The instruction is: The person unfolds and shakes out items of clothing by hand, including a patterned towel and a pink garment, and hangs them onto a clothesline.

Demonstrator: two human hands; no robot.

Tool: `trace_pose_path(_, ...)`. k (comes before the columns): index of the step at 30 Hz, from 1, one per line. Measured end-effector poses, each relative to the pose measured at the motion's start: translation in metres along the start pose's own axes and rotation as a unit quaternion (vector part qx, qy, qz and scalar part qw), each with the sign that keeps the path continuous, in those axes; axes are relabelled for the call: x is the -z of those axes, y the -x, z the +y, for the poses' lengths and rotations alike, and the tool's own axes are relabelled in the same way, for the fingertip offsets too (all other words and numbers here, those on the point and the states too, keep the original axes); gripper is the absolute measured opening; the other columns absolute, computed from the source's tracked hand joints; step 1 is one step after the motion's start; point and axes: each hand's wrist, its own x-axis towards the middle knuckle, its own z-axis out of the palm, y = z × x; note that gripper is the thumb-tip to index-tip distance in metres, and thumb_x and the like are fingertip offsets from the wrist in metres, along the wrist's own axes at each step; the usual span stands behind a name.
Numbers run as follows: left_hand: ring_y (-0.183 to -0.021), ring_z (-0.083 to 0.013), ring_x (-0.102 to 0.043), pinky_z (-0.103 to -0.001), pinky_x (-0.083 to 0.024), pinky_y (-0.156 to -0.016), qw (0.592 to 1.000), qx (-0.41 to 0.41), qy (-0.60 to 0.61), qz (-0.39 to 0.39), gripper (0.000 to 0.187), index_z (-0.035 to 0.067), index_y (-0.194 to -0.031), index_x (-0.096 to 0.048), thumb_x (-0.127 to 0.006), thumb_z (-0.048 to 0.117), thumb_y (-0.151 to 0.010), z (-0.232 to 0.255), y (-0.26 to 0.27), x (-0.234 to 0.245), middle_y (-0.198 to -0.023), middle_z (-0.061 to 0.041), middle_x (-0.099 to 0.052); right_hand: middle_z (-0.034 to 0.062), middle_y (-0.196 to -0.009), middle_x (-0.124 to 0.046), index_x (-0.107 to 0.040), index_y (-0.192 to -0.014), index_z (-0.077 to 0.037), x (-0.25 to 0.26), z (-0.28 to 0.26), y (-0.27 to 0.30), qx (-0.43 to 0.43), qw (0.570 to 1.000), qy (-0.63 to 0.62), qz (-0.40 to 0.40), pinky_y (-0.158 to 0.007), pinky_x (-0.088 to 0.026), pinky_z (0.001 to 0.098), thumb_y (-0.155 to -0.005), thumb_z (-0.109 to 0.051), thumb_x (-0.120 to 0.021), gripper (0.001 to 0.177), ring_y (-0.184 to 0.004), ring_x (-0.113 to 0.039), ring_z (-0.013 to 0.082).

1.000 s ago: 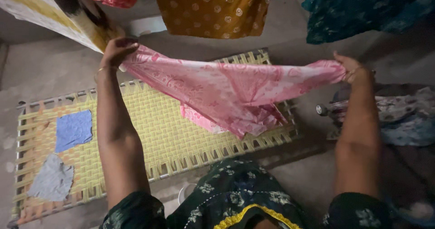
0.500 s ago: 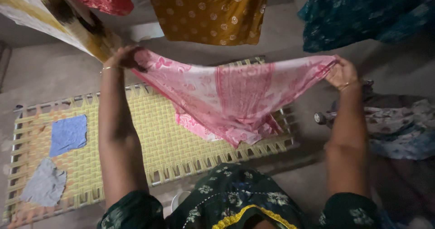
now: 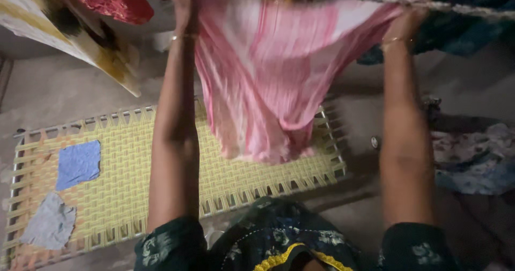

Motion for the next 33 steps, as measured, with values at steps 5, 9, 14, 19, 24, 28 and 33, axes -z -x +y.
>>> trace_pose_path(5, -0.073, -0.0257, -0.041, -0.040, -0.036, -0.063, 0.969, 0.116, -0.217, 0.003, 0.045, 0.003, -0.137, -0.049, -0.063, 0.031, -0.104, -0.041, 0.043, 0.040, -0.088, -0.011, -0.042, 0.0144, -0.129, -0.063, -0.055, -0.138, 0.002, 0.056, 0.007, 0.062, 0.037, 0.946, 0.316, -0.055, -0.111, -0.049, 0.0443, -0.112, -0.015, -0.055, 0.032, -0.121, -0.060, 0.0281)
trace_pose_path(9, -0.078, -0.0256, -0.045, -0.039, -0.040, -0.067, 0.892, 0.220, -0.392, -0.053, 0.044, 0.002, -0.136, -0.050, -0.062, 0.028, -0.102, -0.080, 0.128, 0.091, -0.091, -0.011, -0.046, 0.0142, -0.127, -0.063, -0.056, -0.138, 0.001, 0.133, 0.009, 0.210, -0.266, 0.749, 0.560, -0.233, -0.106, -0.051, 0.0430, -0.110, -0.016, -0.057, 0.032, -0.118, -0.061, 0.0273)
trace_pose_path(14, -0.083, -0.0254, -0.050, -0.038, -0.045, -0.072, 0.812, 0.295, -0.498, -0.076, 0.043, 0.002, -0.135, -0.052, -0.062, 0.025, -0.100, -0.093, 0.193, 0.148, -0.096, -0.011, -0.051, 0.0140, -0.125, -0.064, -0.057, -0.137, 0.001, 0.194, -0.030, 0.316, -0.582, 0.487, 0.518, -0.395, -0.101, -0.053, 0.0413, -0.109, -0.016, -0.060, 0.033, -0.114, -0.063, 0.0263)
trace_pose_path(19, -0.089, -0.0253, -0.055, -0.037, -0.050, -0.077, 0.770, 0.325, -0.547, -0.046, 0.042, 0.001, -0.134, -0.054, -0.061, 0.022, -0.098, -0.083, 0.221, 0.186, -0.100, -0.011, -0.055, 0.0139, -0.123, -0.065, -0.058, -0.136, 0.000, 0.190, -0.038, 0.308, -0.659, 0.472, 0.446, -0.381, -0.095, -0.055, 0.0396, -0.107, -0.017, -0.062, 0.034, -0.110, -0.064, 0.0252)
trace_pose_path(24, -0.095, -0.0251, -0.060, -0.035, -0.055, -0.082, 0.770, 0.313, -0.555, 0.026, 0.042, 0.000, -0.133, -0.056, -0.061, 0.019, -0.096, -0.064, 0.217, 0.198, -0.105, -0.012, -0.060, 0.0137, -0.120, -0.066, -0.059, -0.135, -0.001, 0.149, 0.003, 0.245, -0.605, 0.605, 0.415, -0.310, -0.090, -0.057, 0.0380, -0.106, -0.018, -0.065, 0.034, -0.106, -0.065, 0.0242)
trace_pose_path(28, -0.099, -0.0250, -0.064, -0.034, -0.060, -0.086, 0.903, 0.183, -0.346, 0.176, 0.042, 0.000, -0.132, -0.057, -0.060, 0.016, -0.094, -0.037, 0.168, 0.175, -0.109, -0.012, -0.064, 0.0135, -0.119, -0.067, -0.060, -0.135, -0.001, 0.079, 0.045, 0.157, -0.375, 0.866, 0.302, -0.134, -0.086, -0.058, 0.0366, -0.105, -0.018, -0.067, 0.035, -0.103, -0.066, 0.0233)
trace_pose_path(33, -0.122, -0.0316, -0.037, -0.039, -0.029, -0.104, 0.976, -0.064, -0.032, 0.206, 0.064, 0.010, -0.161, -0.046, -0.050, 0.001, -0.097, 0.025, 0.111, 0.130, -0.135, -0.015, -0.043, 0.0132, -0.174, -0.023, -0.028, -0.163, -0.009, 0.040, 0.038, 0.057, 0.225, 0.926, 0.296, -0.072, -0.136, -0.023, 0.0428, -0.117, -0.012, -0.070, 0.063, -0.164, -0.026, 0.0284)
